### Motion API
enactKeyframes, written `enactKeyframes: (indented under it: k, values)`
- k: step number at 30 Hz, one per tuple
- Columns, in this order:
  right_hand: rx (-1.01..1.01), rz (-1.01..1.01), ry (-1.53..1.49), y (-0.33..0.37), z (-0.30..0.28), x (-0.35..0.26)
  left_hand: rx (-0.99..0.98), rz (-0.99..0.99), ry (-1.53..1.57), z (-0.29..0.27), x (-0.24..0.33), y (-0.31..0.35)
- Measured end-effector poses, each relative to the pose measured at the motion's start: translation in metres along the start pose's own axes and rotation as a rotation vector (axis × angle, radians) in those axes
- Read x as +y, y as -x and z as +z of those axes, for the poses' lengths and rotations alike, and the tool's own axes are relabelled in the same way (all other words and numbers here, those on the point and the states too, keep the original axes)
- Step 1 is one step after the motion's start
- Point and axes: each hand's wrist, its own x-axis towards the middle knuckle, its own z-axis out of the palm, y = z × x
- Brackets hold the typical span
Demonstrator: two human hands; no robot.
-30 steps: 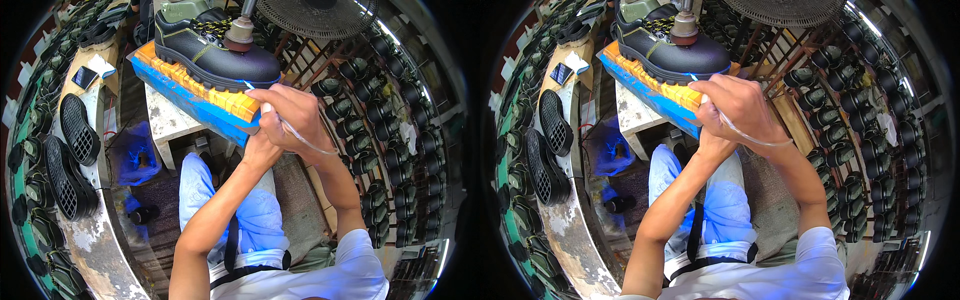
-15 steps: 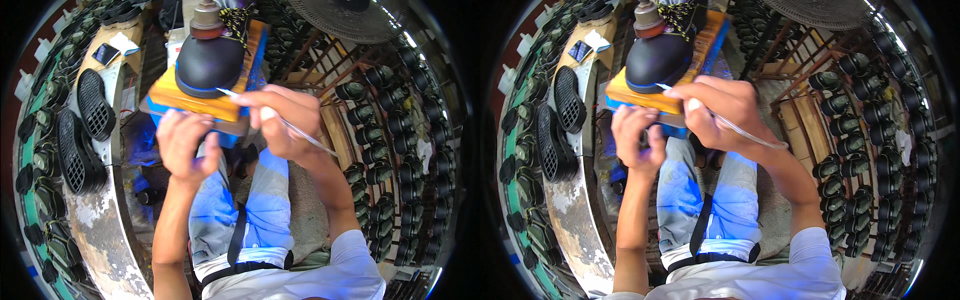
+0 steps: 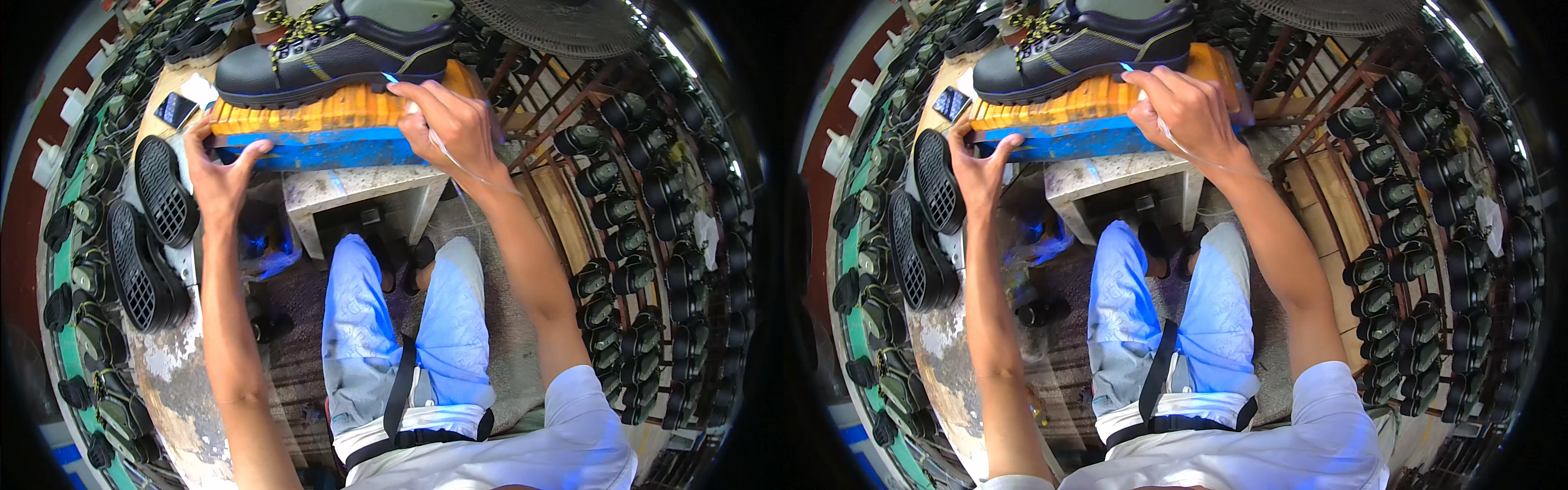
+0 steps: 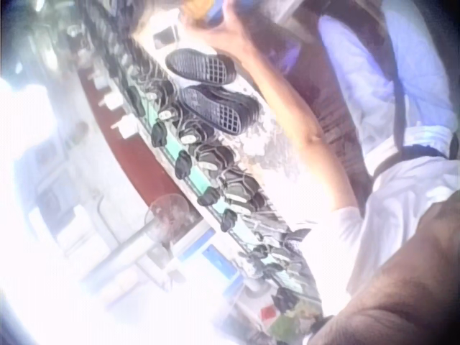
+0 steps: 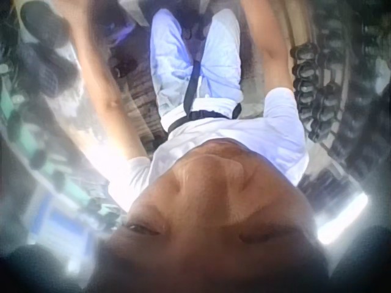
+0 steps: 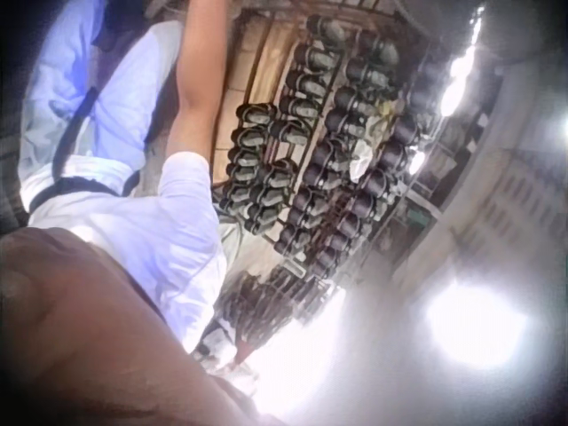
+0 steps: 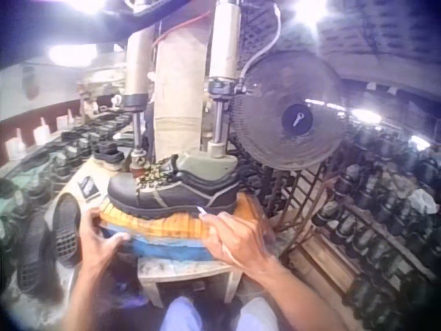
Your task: The person draws lines on the soles of shoes using a pen and then places the marked shoes onto a storage rack.
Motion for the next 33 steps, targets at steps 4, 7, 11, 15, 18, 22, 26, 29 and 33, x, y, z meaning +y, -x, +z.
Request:
enactKeyframes:
  k: [4,7,11,15,18,22,26,29,33]
  values:
    - [-0.09,0.017,0.057,0.005,-0.038,-0.012,-0.069,0.049,-0.036,0.01,-0.041,-0.042]
    - [-0.149,-0.035,0.006,0.003,-0.05,-0.039,0.056,0.209,-0.254,0.022,-0.036,-0.056]
    - [-0.206,-0.031,-0.026,0.004,-0.05,-0.056,-0.194,0.323,0.395,0.025,0.08,0.024]
    - [-0.129,-0.024,-0.153,-0.003,-0.027,-0.065,-0.105,0.366,0.065,-0.025,0.061,0.078]
    - [-0.062,0.032,-0.247,-0.005,0.0,-0.06,-0.041,0.132,-0.08,-0.035,0.034,0.065]
    - [0.009,0.077,-0.26,-0.014,0.024,-0.052,-0.079,-0.191,0.181,-0.026,0.015,0.033]
    - [0.054,0.117,-0.167,-0.012,0.028,-0.037,-0.141,-0.269,0.096,-0.011,0.009,0.013]
    - [0.075,0.149,-0.089,-0.006,0.017,-0.031,-0.129,-0.333,0.051,-0.006,-0.002,0.006]
    - [0.08,0.237,-0.012,0.008,-0.011,-0.014,-0.163,-0.209,0.027,-0.009,-0.027,-0.002]
